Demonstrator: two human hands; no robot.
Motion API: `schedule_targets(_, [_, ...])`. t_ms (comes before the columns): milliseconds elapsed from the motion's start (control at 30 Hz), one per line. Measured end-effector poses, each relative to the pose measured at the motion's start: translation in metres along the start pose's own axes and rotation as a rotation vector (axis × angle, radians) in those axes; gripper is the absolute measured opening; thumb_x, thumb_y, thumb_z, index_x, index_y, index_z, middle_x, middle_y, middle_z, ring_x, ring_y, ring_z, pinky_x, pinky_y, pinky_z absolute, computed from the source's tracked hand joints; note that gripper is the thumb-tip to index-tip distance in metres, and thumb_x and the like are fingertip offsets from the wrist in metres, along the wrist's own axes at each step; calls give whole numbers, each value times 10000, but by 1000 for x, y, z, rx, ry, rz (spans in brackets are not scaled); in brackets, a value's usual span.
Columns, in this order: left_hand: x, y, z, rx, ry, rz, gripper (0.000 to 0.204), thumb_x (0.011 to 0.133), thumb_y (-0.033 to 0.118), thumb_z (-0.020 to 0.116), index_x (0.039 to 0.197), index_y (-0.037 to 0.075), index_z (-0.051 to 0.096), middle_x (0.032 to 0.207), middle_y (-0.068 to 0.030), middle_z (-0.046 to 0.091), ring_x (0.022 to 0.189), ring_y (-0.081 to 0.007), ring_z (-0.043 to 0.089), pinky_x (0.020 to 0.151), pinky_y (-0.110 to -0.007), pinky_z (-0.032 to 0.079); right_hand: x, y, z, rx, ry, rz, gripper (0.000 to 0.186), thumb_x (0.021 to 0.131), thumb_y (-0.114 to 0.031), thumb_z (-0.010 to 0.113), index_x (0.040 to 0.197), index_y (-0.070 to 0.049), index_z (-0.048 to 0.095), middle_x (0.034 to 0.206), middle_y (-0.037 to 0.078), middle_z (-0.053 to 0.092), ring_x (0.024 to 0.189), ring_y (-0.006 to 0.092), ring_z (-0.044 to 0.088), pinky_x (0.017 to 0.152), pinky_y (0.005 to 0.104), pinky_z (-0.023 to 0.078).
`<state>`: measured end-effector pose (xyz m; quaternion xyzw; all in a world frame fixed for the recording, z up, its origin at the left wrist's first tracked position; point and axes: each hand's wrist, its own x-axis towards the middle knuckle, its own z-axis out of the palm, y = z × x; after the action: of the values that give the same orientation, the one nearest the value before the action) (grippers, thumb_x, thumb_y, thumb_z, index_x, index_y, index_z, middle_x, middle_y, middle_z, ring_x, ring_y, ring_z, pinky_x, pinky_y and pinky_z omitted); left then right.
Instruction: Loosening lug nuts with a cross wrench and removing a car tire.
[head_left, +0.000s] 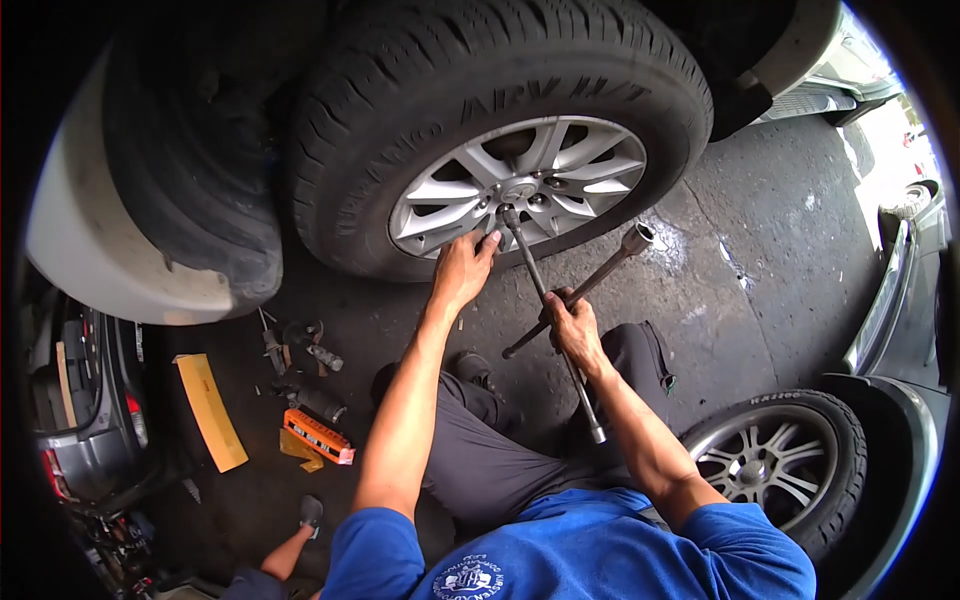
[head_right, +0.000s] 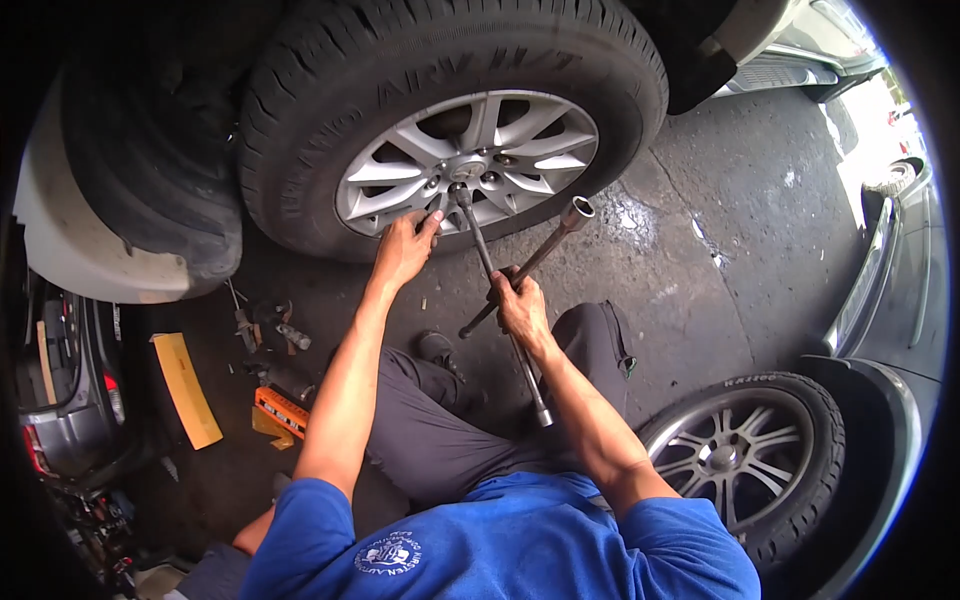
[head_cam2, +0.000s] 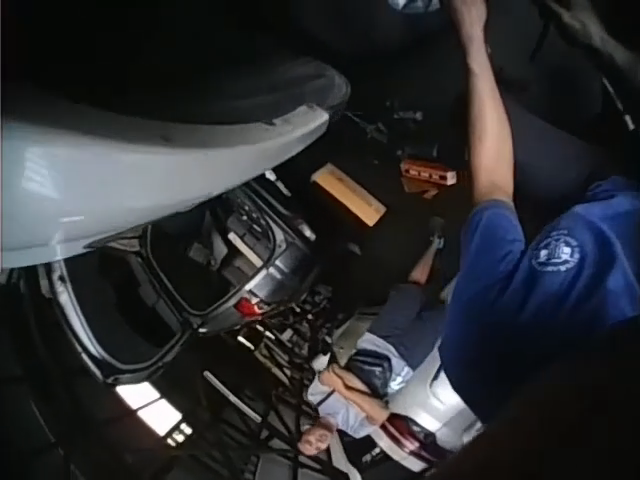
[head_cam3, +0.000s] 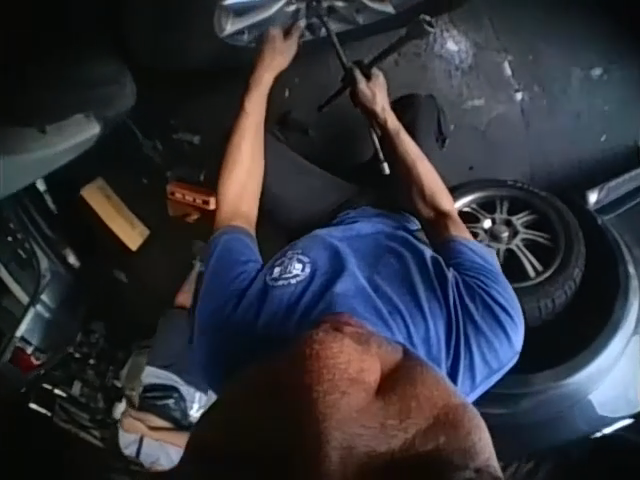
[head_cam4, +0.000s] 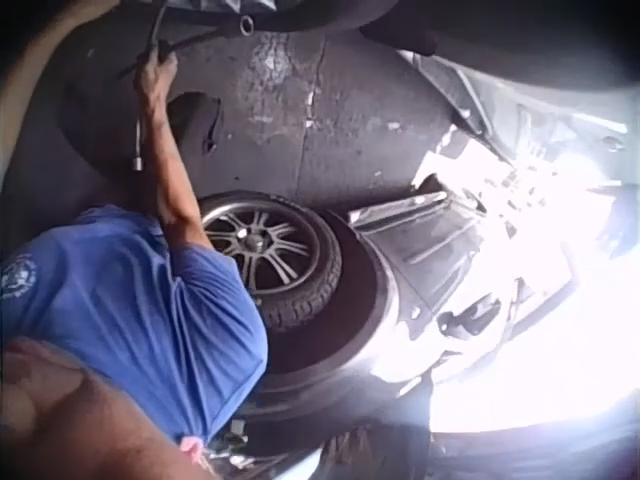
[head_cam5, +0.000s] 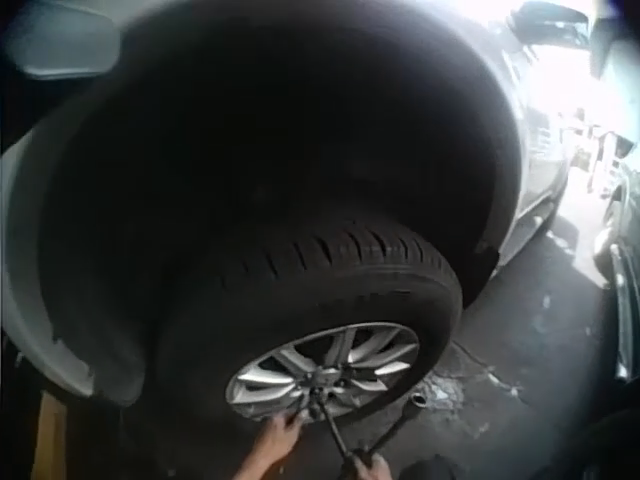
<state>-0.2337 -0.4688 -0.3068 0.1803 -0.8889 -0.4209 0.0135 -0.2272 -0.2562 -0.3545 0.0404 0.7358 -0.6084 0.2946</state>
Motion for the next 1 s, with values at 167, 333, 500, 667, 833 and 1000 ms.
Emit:
schedule_targets(167, [-48, -66, 65, -288, 50, -158, 481, 948, 429, 494, 757, 9, 629, 624, -122, 621, 590, -254, 612, 574, -383, 452, 11, 34, 27, -91, 44, -202, 389, 953, -382, 505, 891, -3, 561, 649, 96, 593, 460, 160, 534, 422, 318, 418])
schedule_targets(333, [-100, -67, 118, 94, -244, -93, 571, 994, 422, 311, 935, -66, 602, 780, -279, 639, 741, -360, 673, 685, -457, 526, 29, 70, 26, -286, 37, -408, 420, 949, -401, 496, 978, 18, 525, 748, 247, 609, 700, 405, 616, 627, 450, 465])
schedule_targets(500, [-174, -56, 171, -694, -256, -619, 423, 987, 359, 328, 982, 3, 557, 721, -93, 610, 613, -217, 642, 573, -412, 553, 24, 60, 30, -513, -1, -406, 420, 907, -343, 558, 992, 61, 484, 915, 325, 607, 889, 491, 588, 766, 529, 457])
schedule_targets(667, [-169, -47, 188, -1078, -193, -642, 385, 997, 349, 343, 906, 31, 540, 688, -76, 560, 574, -192, 560, 520, -349, 498, 32, 50, 25, -619, 8, -530, 423, 878, -340, 590, 966, 62, 492, 895, 325, 614, 837, 471, 615, 724, 521, 493])
schedule_targets(833, [-170, -42, 199, -1134, -104, -680, 369, 987, 363, 375, 830, 53, 499, 621, -45, 472, 509, -170, 485, 476, -321, 442, 32, 54, 23, -626, 7, -510, 436, 900, -377, 559, 946, 55, 527, 779, 272, 637, 784, 455, 629, 707, 503, 500])
schedule_targets(1000, [-174, -29, 200, -1202, -77, -633, 539, 937, 604, 370, 872, 79, 474, 536, 0, 430, 436, -131, 432, 457, -314, 424, 45, 82, 14, 530, -333, -77, 567, 942, -494, 455, 1121, 35, 552, 941, 175, 675, 513, 215, 602, 442, 304, 484])
